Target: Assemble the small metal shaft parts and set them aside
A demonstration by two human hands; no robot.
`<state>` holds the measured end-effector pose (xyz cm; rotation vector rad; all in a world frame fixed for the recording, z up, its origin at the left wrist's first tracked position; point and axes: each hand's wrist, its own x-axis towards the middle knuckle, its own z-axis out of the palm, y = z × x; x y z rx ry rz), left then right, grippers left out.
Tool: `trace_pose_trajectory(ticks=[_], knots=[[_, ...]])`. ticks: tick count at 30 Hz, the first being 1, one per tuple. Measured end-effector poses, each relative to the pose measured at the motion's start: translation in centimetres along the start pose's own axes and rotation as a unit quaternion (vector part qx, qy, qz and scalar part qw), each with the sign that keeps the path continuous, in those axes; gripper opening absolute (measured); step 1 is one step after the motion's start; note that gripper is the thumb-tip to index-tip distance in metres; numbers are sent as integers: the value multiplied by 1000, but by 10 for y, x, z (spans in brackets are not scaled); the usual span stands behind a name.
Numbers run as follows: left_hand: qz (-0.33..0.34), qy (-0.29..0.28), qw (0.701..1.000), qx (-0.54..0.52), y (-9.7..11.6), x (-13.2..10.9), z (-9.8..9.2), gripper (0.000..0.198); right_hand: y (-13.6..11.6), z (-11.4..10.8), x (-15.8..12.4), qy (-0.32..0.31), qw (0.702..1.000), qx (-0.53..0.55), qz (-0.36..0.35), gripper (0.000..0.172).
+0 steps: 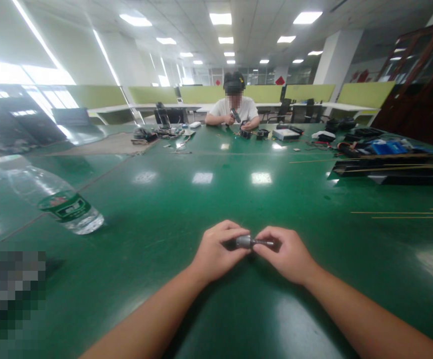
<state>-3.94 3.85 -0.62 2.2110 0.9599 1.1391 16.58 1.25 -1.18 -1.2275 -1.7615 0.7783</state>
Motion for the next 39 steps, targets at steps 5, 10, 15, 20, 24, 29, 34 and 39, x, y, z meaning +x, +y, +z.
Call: trace_pose_trajectory(ticks=[5, 10, 15, 20, 24, 29, 34, 39], knots=[[-4, 1, 1000, -7, 0, 1, -1, 25, 0, -1, 0, 0, 1000, -6, -1, 6], [-6, 6, 1000, -11, -1, 1, -1, 26, 1, -2, 0, 4, 1000, -8, -3, 7], [-3, 7, 1000, -10, 0, 1, -2, 26, 3, -3, 0, -3, 1000, 3, 1, 7], [-5, 9, 1000, -19, 0, 1, -3, 26, 2, -3, 0, 3, 1000, 11, 3, 7], [-9, 14, 1000, -23, -1, 1, -3, 26, 2, -3, 0, 19, 1000, 7, 3, 7], [-15, 22, 999, -28, 0, 2, -3, 26, 4, -4, 0, 22, 1000, -1, 3, 7], [-21, 25, 999, -24, 1, 2, -4, 27, 5, -4, 0, 36, 999, -11, -1, 7], [-30, 32, 999, -28, 1, 3, -5, 27, 5, -6, 1, 44, 999, -12, 9, 8]])
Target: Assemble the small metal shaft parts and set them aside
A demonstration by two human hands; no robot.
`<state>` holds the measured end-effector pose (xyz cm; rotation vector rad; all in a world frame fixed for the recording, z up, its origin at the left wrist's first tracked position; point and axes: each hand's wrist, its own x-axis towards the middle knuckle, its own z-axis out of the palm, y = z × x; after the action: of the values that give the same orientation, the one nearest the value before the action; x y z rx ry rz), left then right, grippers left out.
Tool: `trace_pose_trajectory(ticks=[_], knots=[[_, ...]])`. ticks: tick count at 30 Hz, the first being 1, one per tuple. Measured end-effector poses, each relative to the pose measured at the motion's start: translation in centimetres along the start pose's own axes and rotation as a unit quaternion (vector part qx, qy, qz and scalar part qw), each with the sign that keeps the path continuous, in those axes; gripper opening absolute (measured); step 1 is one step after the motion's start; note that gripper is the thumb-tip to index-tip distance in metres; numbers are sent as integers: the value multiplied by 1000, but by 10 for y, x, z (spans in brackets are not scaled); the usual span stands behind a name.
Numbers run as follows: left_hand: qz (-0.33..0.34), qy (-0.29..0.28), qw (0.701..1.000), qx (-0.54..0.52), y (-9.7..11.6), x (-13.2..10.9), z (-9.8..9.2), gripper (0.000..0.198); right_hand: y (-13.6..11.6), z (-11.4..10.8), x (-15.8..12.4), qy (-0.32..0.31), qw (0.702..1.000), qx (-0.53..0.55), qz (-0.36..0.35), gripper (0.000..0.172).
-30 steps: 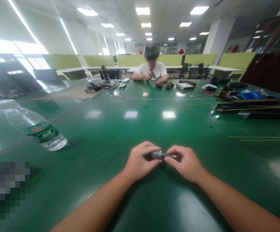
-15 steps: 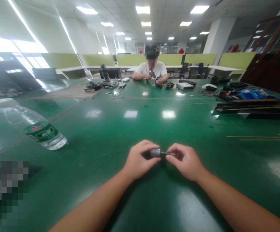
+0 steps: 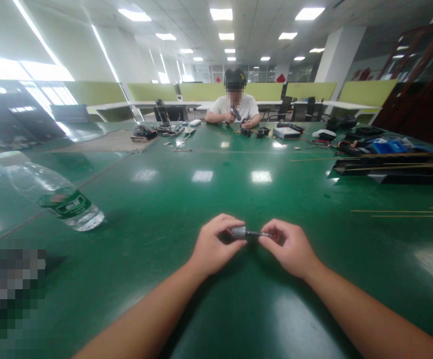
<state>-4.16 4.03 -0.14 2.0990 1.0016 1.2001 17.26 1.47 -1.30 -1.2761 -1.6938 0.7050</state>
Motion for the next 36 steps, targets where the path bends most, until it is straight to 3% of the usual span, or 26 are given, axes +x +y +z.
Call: trace_pose_trajectory(ticks=[8, 11, 14, 21, 27, 32, 34, 36], knots=[[-8, 7, 1000, 0, 0, 0, 0, 28, 2, -1, 0, 13, 1000, 19, 8, 8], [-38, 18, 999, 18, 0, 1, 0, 27, 8, -2, 1, 30, 994, 97, 32, 10], [-114, 43, 992, 21, -3, 2, 1, 31, 14, -3, 4, 64, 976, 207, 38, 21], [-228, 86, 951, -192, -19, 9, 2, 42, 13, 2, 7, 50, 963, 258, 52, 40], [-253, 143, 933, -214, -29, 7, -2, 55, 12, 4, 5, 29, 978, 206, 27, 45], [-270, 157, 926, -213, -8, 2, -33, 55, 10, 4, 4, 19, 985, 173, 9, 46], [-280, 149, 931, -182, 5, -8, -59, 56, 10, 5, 5, 16, 988, 157, 2, 46], [-293, 155, 940, -85, 14, -28, -91, 57, 11, 6, 5, 17, 990, 137, -5, 47]])
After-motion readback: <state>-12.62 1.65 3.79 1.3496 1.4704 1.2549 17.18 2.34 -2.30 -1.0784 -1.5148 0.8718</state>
